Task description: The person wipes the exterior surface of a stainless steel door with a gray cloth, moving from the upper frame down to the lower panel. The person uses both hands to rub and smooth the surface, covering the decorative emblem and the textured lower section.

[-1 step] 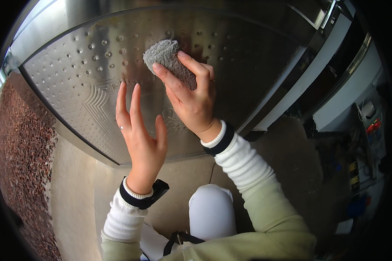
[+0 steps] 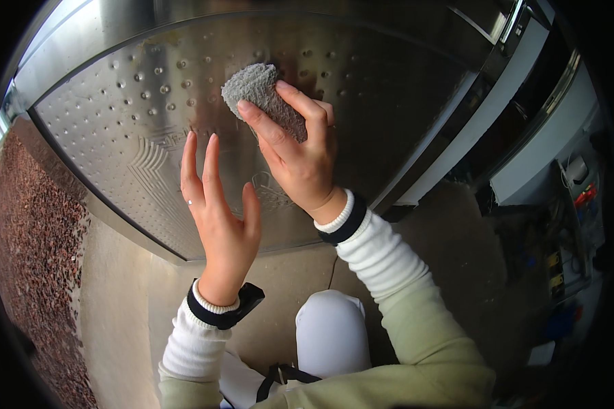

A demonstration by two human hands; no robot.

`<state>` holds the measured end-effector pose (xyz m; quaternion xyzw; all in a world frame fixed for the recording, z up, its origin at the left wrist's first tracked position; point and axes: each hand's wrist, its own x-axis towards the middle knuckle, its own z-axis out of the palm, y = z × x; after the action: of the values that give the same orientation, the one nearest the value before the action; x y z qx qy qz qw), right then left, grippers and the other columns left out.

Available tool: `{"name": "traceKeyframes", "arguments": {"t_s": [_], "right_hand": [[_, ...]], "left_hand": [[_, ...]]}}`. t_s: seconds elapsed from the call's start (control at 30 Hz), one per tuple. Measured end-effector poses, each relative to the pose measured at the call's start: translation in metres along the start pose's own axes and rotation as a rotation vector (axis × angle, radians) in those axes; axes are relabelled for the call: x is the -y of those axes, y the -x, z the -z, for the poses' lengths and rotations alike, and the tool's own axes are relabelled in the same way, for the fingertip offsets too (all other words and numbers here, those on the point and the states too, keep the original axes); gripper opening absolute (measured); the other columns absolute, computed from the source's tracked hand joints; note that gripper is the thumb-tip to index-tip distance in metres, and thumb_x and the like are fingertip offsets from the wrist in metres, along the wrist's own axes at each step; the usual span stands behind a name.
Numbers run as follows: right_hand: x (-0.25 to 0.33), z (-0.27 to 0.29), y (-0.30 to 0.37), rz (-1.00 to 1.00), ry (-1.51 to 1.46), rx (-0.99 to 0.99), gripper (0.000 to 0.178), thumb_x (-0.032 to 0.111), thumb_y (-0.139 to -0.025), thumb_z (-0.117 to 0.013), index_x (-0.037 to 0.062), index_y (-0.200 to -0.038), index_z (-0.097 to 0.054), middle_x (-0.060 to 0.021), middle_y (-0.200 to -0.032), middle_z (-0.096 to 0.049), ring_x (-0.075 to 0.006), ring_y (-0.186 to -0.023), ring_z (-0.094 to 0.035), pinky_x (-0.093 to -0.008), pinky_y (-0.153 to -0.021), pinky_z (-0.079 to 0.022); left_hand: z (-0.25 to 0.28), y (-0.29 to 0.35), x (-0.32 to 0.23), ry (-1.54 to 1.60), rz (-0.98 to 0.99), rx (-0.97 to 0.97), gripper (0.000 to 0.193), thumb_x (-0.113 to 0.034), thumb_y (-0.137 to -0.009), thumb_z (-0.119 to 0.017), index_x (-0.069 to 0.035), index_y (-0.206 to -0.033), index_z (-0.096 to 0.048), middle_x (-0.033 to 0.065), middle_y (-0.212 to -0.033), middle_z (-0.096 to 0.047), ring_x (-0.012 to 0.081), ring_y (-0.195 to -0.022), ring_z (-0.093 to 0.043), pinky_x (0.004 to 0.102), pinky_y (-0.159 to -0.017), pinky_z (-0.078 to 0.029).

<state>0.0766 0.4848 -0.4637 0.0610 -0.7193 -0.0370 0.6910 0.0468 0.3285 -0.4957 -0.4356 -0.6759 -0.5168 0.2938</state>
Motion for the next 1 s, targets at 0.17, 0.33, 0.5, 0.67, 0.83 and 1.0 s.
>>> {"name": "traceKeyframes", "arguments": {"t_s": [0.17, 0.33, 0.5, 0.67, 0.83, 1.0], "right_hand": [[-0.019, 0.016, 0.005, -0.081, 0.019, -0.048, 0.064, -0.003, -0.074, -0.081, 0.028, -0.13, -0.077, -0.0065, -0.138, -0.059, -0.0269, -0.102, -0.055, -0.0361, -0.088, -0.053], [-0.048, 0.039, 0.01, -0.125, 0.012, -0.117, 0.064, -0.006, -0.077, -0.082, 0.0265, -0.132, -0.075, -0.0105, -0.138, -0.06, -0.0285, -0.104, -0.059, -0.0382, -0.088, -0.054], [-0.08, 0.073, 0.012, -0.126, 0.097, -0.115, 0.061, -0.006, -0.081, -0.08, 0.0217, -0.135, -0.073, -0.0152, -0.138, -0.058, -0.0301, -0.109, -0.062, -0.0394, -0.09, -0.056], [-0.106, 0.102, 0.01, -0.183, 0.158, -0.131, 0.059, -0.006, -0.083, -0.078, 0.0144, -0.138, -0.07, -0.0182, -0.14, -0.054, -0.0339, -0.12, -0.062, -0.0404, -0.099, -0.057], [-0.126, 0.123, 0.005, -0.208, 0.226, -0.163, 0.055, -0.007, -0.086, -0.075, 0.0098, -0.137, -0.069, -0.0182, -0.141, -0.051, -0.0311, -0.116, -0.062, -0.0391, -0.096, -0.056], [-0.153, 0.141, -0.002, -0.152, 0.41, -0.166, 0.057, -0.007, -0.083, -0.077, 0.0136, -0.135, -0.069, -0.0143, -0.135, -0.055, -0.0314, -0.118, -0.058, -0.04, -0.099, -0.052]], "left_hand": [[-0.011, 0.0, -0.007, 0.0, -0.029, 0.087, 0.078, 0.004, -0.085, -0.068, -0.005, -0.159, -0.042, 0.025, -0.168, -0.026, 0.0454, -0.155, -0.028, 0.055, -0.123, -0.029], [-0.016, 0.003, -0.015, -0.074, -0.054, 0.235, 0.081, -0.001, -0.085, -0.071, -0.009, -0.16, -0.042, 0.0232, -0.171, -0.022, 0.0467, -0.158, -0.021, 0.0623, -0.125, -0.019], [-0.023, 0.004, -0.023, -0.118, -0.094, 0.344, 0.082, -0.004, -0.083, -0.074, -0.011, -0.159, -0.045, 0.0215, -0.172, -0.022, 0.0469, -0.16, -0.017, 0.0659, -0.125, -0.014], [-0.037, 0.008, -0.029, -0.114, -0.114, 0.42, 0.082, -0.006, -0.082, -0.076, -0.014, -0.158, -0.047, 0.0202, -0.173, -0.023, 0.0472, -0.16, -0.015, 0.0686, -0.125, -0.012], [-0.05, 0.009, -0.033, -0.092, -0.147, 0.457, 0.082, -0.006, -0.081, -0.077, -0.015, -0.158, -0.049, 0.0198, -0.172, -0.024, 0.0484, -0.159, -0.015, 0.0693, -0.124, -0.012], [-0.062, 0.007, -0.038, -0.088, -0.185, 0.468, 0.08, -0.007, -0.081, -0.077, -0.015, -0.156, -0.051, 0.0197, -0.172, -0.024, 0.0486, -0.159, -0.016, 0.0692, -0.124, -0.012]]}}
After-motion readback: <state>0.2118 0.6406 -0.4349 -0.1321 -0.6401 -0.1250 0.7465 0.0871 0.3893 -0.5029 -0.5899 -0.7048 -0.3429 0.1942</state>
